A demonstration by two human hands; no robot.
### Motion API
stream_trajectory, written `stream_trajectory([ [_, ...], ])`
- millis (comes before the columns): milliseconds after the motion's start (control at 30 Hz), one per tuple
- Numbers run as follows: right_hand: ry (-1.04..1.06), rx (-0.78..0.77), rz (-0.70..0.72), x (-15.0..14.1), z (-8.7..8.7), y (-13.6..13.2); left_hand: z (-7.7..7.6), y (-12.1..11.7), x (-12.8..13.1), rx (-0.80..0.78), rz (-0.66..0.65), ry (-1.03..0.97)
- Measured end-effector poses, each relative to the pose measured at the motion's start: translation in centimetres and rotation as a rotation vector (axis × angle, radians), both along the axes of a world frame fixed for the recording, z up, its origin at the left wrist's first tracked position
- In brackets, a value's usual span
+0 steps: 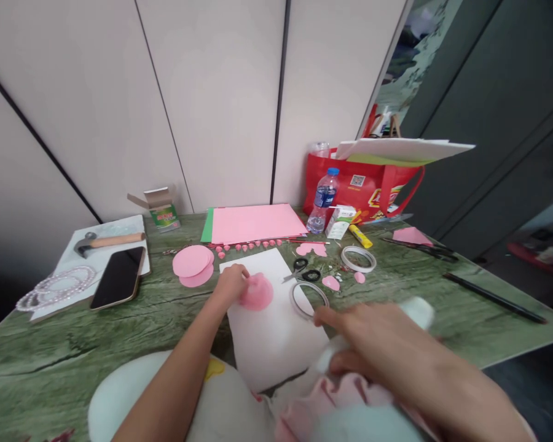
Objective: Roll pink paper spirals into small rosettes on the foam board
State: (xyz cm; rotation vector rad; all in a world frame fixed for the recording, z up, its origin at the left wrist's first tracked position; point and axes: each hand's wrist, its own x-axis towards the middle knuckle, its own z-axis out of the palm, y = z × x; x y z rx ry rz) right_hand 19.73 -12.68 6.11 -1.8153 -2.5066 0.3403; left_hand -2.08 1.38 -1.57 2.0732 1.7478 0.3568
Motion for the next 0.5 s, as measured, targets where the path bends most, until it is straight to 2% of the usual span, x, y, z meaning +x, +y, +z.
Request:
stream_trajectory([
  [67, -0.095, -0.071, 0.103, -1.5, 0.5, 2.6, -0.1, 0.1, 0.0, 0.008, -0.002, -0.01],
  [133, -0.16, -0.161, 0.14, -2.9, 0.7, 5.5, -0.1, 0.1, 0.0, 0.016, 0.002, -0.019],
  [200, -0.249, -0.168, 0.09, -4.1, 0.9, 8.3, -0.3, 0.3, 0.1, 0.025, 0.02, -0.032],
  [267, -0.24, -0.071, 0.035, -5.4, 1.0, 10.9, -0.4, 0.4, 0.1, 0.034, 0.056, -0.048],
  [367, -0.106, 0.15, -0.031, -7.1, 0.8, 14.0, -0.5, 0.8, 0.0, 0.044, 0.119, -0.086],
  [433, 0.241, 0.354, -0.11, -7.8, -0.2, 15.0, -0.6, 1.0, -0.2, 0.047, 0.147, -0.132],
  [500, 0.61, 0.407, -0.111, -7.9, -1.8, 15.1, -0.6, 1.1, -0.4, 0.048, 0.167, -0.197],
])
